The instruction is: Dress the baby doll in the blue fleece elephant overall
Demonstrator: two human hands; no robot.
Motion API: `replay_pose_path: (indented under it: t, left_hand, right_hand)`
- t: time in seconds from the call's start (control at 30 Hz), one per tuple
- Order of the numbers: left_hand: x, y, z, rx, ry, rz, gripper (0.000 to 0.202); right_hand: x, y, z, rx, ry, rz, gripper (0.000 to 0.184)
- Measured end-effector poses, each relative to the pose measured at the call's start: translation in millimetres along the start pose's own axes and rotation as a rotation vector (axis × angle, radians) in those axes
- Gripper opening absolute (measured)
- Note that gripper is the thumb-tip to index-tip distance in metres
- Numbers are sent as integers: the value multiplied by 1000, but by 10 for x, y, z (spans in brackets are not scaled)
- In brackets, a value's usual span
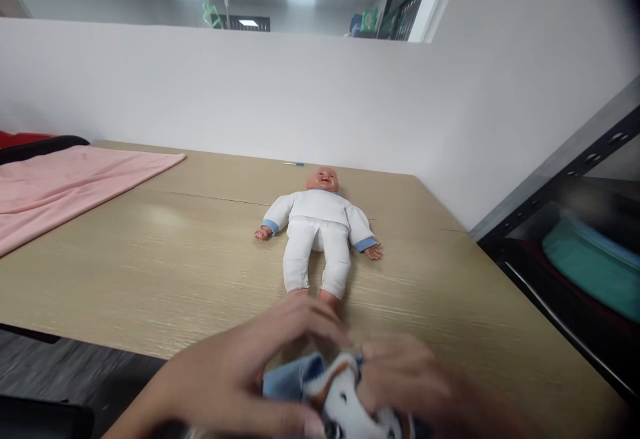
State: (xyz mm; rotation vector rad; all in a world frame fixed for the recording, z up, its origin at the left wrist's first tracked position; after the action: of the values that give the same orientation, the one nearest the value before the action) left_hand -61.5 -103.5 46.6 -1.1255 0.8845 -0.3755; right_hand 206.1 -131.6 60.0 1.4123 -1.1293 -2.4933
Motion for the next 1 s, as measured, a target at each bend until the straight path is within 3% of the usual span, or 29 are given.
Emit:
replay_pose_path:
  t: [0.07,0.17,0.23,0.3,0.4,0.53,0.7,0.83,1.0]
  left_hand:
    - [-134,-25,245,69,-46,-48,66]
    - [-373,35,570,186,-163,-140,46]
    - [-525,80,761,268,-222,-176,29]
    - [-655,110,928,327,-284,-220,27]
    - [-798,131,1112,378,-349,-173,28]
    - [-969,134,1227,409,-331,-95,20]
    - [-1232,29,1331,448,-347,55,27]
    - [-1369,-84,1446,467,-311,133,29]
    - [-1429,-113,1537,522,-409,208,44]
  right_hand:
    - [-292,32,270,-56,-80,-49,16]
    - [-661,-75,602,-107,-185,-94,16]
    - [-830,-204,795,-83,-173,-102,18]
    - [-940,-341,957,-62,-165,-106,20]
    - [-1013,-530,1110,-62,-208,-74,17]
    - [-1046,-677,1196,-51,-247,-21,14]
    - [-1180,-606,1285,-131,-358,56,21]
    - [-1268,-543,1345,-88,-450,108,26]
    - [-1331,-649,1372,21,-365,198,25]
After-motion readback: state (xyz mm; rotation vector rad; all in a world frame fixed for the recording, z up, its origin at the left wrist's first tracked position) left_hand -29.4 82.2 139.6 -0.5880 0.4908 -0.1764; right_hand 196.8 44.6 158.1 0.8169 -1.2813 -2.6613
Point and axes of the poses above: each hand's wrist, its own z-axis towards the middle knuckle, its own x-axis out of the palm, y = z × x, the point moved 2 cm from there along z, towards the middle knuckle, and after that the axes turned 8 degrees about z, right-handed, at the moved point
